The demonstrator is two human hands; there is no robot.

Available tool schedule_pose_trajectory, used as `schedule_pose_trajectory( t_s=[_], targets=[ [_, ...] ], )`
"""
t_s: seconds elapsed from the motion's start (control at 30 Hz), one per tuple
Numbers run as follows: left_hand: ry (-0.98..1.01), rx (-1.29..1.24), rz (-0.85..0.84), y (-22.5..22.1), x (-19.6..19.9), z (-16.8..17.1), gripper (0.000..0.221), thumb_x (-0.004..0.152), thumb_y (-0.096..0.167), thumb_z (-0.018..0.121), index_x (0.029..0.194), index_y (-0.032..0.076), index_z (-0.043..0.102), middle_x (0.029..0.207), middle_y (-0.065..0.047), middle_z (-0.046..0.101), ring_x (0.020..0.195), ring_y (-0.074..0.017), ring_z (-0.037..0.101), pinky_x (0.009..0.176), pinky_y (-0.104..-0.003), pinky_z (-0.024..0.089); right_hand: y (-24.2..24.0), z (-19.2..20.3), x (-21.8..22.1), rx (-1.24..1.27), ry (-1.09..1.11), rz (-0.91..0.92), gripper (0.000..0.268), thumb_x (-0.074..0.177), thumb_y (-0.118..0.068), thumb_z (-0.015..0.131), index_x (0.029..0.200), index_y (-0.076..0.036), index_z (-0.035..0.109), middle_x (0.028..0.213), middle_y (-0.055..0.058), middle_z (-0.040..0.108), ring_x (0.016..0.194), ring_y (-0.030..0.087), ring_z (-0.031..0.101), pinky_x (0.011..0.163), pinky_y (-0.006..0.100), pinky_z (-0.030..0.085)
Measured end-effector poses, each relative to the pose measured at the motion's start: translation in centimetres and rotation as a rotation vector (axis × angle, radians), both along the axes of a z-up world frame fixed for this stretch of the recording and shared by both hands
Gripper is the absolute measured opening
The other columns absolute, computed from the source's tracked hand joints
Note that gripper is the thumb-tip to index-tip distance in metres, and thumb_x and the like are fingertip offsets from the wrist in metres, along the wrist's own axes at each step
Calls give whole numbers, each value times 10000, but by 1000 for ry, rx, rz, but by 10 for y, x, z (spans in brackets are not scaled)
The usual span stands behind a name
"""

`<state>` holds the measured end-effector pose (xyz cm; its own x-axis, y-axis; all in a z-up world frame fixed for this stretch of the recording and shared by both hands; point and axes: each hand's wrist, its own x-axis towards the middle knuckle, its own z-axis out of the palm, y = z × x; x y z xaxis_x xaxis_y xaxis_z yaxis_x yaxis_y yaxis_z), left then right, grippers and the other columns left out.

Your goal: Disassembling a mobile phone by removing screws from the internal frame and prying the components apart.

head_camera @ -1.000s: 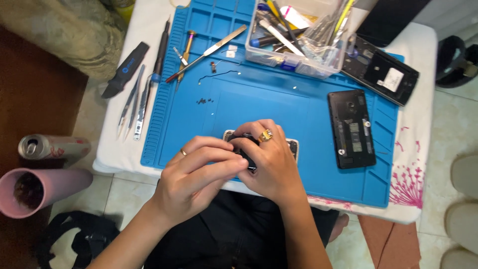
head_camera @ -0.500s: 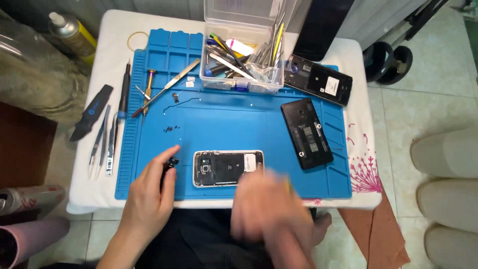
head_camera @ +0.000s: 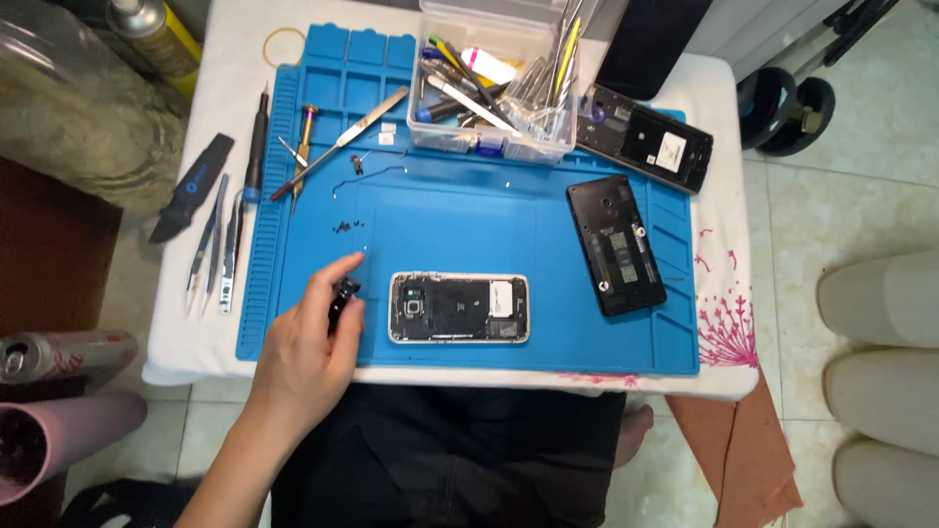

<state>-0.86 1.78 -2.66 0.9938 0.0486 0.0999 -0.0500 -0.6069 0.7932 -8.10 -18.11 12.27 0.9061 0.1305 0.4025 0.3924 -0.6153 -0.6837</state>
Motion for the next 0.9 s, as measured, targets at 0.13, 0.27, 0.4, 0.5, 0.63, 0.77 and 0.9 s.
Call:
schedule_pose_trajectory(
  t_s=[0.13,0.27,0.4,0.5,0.63,0.77,0.9],
  targets=[
    [-68,74,-56,1,9,5,501,835,259,832,1299,151,676,796,-46,698,534,-209,628,520,-344,547,-58,-68,64,-144,-34,-111,503,892,-251,764,1283,10,586,1163,205,594,1129,393,548,1027,508,362],
    [-111,313,-199,-6,18,25,594,748,304,873,1296,172,685,1108,-75,681,715,-351,739,569,-470,617,-93,-99,125,-287,-63,-207,621,862,-279,810,1347,29,573,1217,237,583,1184,429,541,1069,540,341],
    [-20,470,-370,-17,32,31,688,716,360,889,1325,181,623,1299,-65,606,820,-406,759,652,-534,650,-111,-109,140,-417,81,-345,753,846,-328,835,1435,22,523,1234,274,559,1187,509,524,1025,623,372],
    [-10,589,-405,-21,40,35,672,751,394,865,1331,197,589,1242,-44,599,840,-405,762,656,-529,655,-115,-112,152,-495,274,-420,816,826,-322,854,1487,-8,493,1221,279,545,1170,546,510,952,674,429],
    [-52,665,-408,-27,48,40,627,802,380,846,1335,190,577,1147,-49,581,853,-381,768,644,-512,664,-115,-109,154,-544,287,-419,809,791,-243,890,1480,-27,526,1175,276,599,1103,488,580,911,586,482],
    [-102,655,-371,-29,72,35,572,806,351,839,1291,170,596,1188,-66,567,863,-406,761,666,-537,654,-110,-102,154,-558,229,-424,841,747,-202,906,1478,-7,539,1129,317,653,1035,508,645,874,581,517],
    [-153,724,-374,-32,91,31,546,833,366,820,1281,167,578,1170,-50,550,853,-391,769,699,-513,652,-110,-103,155,-645,116,-396,699,775,-231,805,1404,2,605,880,275,716,794,437,717,829,502,550]
  ],
)
